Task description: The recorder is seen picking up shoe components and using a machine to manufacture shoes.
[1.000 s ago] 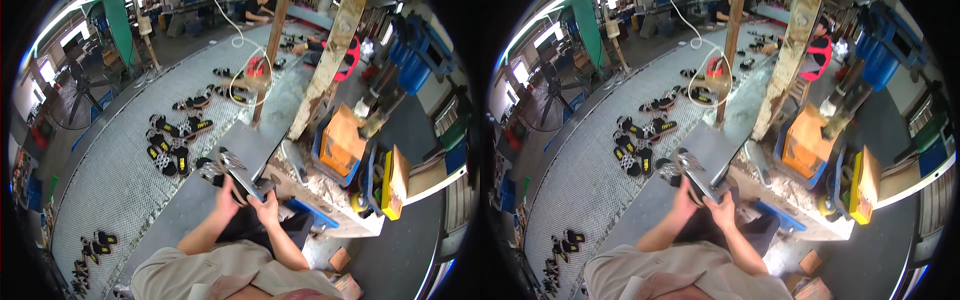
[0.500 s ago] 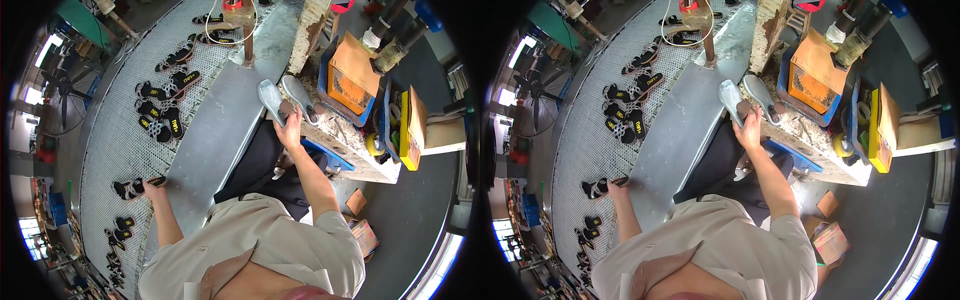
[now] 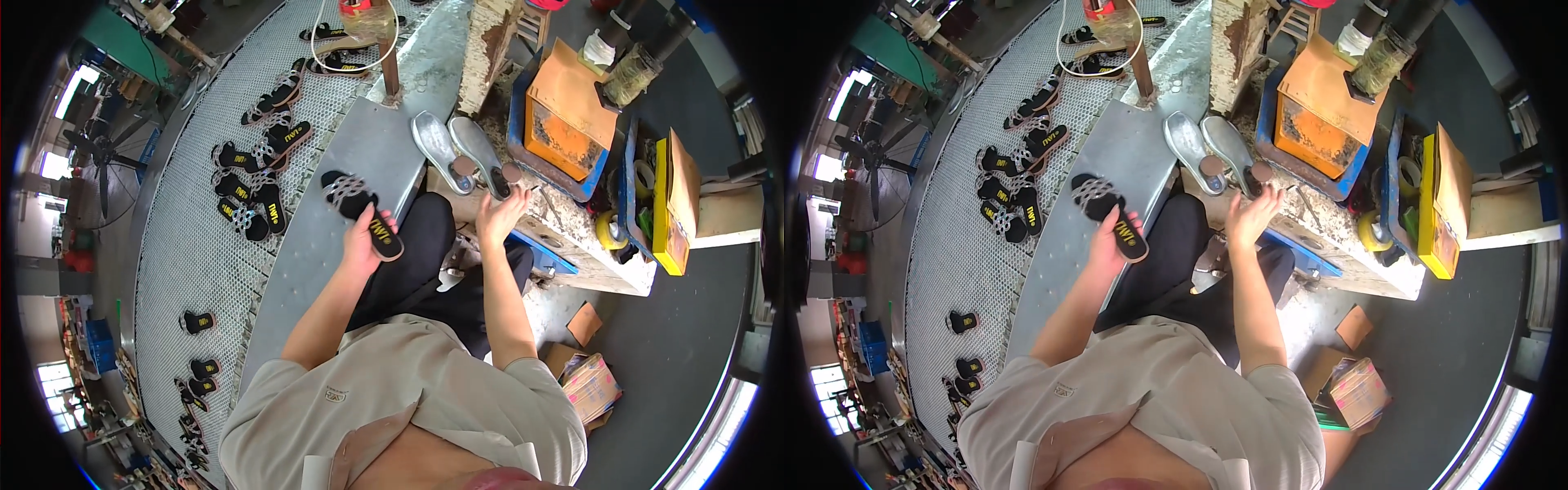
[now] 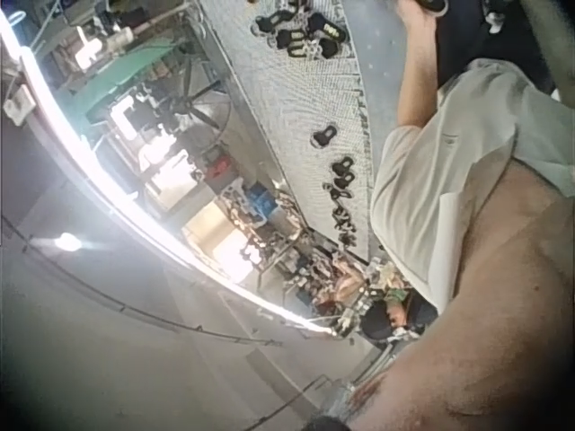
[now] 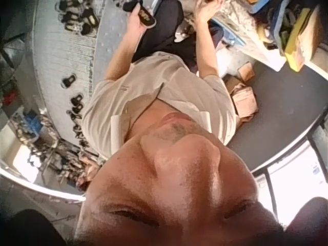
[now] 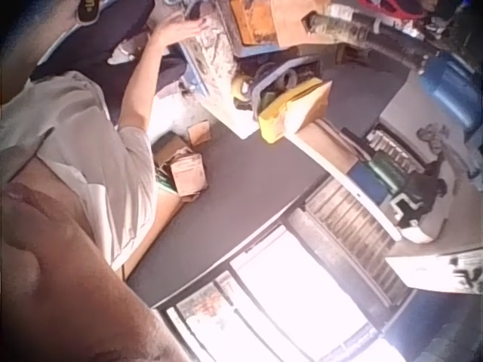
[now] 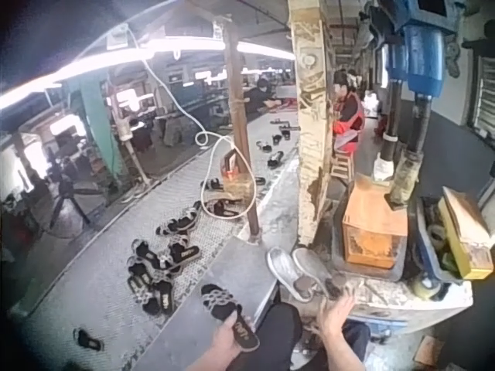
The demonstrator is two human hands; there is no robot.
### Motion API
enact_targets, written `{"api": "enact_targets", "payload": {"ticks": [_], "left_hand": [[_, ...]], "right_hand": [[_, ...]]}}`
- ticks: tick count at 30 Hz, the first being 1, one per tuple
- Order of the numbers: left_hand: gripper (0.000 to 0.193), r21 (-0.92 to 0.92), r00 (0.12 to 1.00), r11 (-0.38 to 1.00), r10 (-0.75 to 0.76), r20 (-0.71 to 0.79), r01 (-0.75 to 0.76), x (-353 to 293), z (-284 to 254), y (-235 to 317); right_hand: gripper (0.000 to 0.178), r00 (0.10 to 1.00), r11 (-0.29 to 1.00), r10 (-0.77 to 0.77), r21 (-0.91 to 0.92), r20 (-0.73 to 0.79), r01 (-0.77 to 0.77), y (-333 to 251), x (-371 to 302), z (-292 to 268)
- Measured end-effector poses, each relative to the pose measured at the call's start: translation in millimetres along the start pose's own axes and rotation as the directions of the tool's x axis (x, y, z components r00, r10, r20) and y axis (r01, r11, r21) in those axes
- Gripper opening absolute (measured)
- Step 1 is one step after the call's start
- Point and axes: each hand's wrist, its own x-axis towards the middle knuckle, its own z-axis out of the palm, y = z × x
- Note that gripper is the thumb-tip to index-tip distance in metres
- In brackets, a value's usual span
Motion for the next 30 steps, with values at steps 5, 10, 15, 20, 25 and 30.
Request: {"api": "enact_targets", "payload": {"ticks": [5, 10, 15, 20, 25, 30], "left_hand": [[0.057, 0.146, 0.988, 0.989, -0.005, 0.153, -0.018, 14.0, 48.3, -37.7], [0.086, 0.082, 0.97, 0.99, 0.095, 0.225, -0.116, 25.7, 29.7, -37.1], [0.1, 0.087, 0.958, 0.973, 0.192, 0.213, -0.215, 35.4, 41.0, -39.6], [0.092, 0.197, 0.994, 0.975, 0.097, 0.054, -0.106, 29.1, 74.2, -88.9], [0.083, 0.23, 0.958, 0.957, 0.112, 0.263, -0.175, -8.0, 84.2, -117.5], [0.085, 0.146, 0.908, 0.963, 0.154, 0.39, -0.226, -12.7, 71.3, -110.8]], "right_hand": [[0.037, 0.982, 0.981, -0.131, 0.163, 0.135, 0.108, 65.3, 44.7, 21.6], [0.028, 0.967, 0.978, 0.147, 0.115, 0.209, -0.173, 38.0, 8.2, -62.6], [0.018, 0.885, 0.793, 0.338, 0.409, 0.321, -0.451, -25.3, -32.6, -181.1], [0.021, 0.681, 0.354, 0.443, 0.585, 0.582, -0.73, -86.6, -71.7, -185.2], [0.024, 0.815, 0.49, 0.345, 0.652, 0.465, -0.579, -107.9, -62.6, -138.6], [0.049, 0.929, 0.71, 0.123, 0.623, 0.349, -0.328, -107.0, -69.8, -126.9]]}}
